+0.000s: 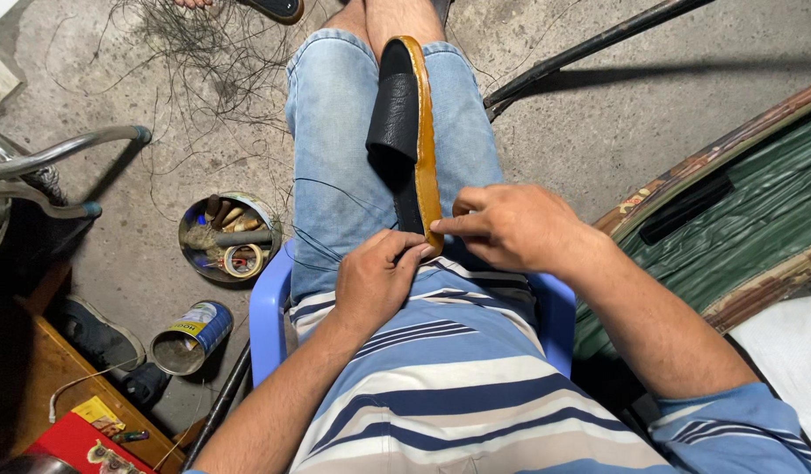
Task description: The person sits on a blue plastic chair and sews the sole of a black slipper using a needle and thread. They repeatedly push the needle through the shoe's edge and pull the thread tight to secure the sole.
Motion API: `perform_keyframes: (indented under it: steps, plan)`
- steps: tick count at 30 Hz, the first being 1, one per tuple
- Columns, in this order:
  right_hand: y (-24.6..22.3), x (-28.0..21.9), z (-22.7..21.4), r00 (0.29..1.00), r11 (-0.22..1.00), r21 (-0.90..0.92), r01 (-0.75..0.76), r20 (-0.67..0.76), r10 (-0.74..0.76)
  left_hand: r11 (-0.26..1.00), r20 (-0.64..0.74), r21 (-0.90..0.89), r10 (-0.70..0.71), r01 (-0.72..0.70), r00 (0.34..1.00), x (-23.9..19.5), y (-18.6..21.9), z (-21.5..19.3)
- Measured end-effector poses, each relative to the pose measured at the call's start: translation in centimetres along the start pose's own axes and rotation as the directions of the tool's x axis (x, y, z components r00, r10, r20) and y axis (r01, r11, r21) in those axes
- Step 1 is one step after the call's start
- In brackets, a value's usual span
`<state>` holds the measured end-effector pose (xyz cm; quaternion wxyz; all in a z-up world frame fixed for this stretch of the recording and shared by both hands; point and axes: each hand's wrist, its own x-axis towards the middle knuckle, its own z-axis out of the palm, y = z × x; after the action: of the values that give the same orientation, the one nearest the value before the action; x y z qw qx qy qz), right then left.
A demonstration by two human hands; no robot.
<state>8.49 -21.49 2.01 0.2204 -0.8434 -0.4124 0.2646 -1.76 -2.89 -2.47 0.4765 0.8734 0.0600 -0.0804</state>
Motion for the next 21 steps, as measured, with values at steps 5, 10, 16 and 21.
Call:
perform_keyframes:
  steps: [5, 10, 16, 21]
  plan:
    - [-1.1, 0.6, -0.3, 0.998, 0.944, -0.331, 0.01, 0.065, 0.012, 0.998, -0.06, -0.053, 0.031, -0.034, 0.998, 0.3, -0.4, 1.3]
    - [1.9, 0.2, 2.0, 0.998, 0.998, 0.042, -0.036, -0.045, 0.038, 0.993, -0.107, -0.083, 0.074, -0.083, 0.992, 0.4, -0.5, 1.9]
    - [1.9, -0.2, 4.2, 0.986, 0.992, 0.105, -0.071, -0.146, 0.086, 0.997, 0.019, -0.042, 0.065, -0.064, 0.998, 0.7, -0.1, 0.5]
    - [0.6, -0.2, 3.6, 0.975, 0.965, 0.199, -0.172, -0.102, 0.195, 0.976, 0.198, 0.2, 0.048, -0.088, 0.979, 1.1, 0.6, -4.1]
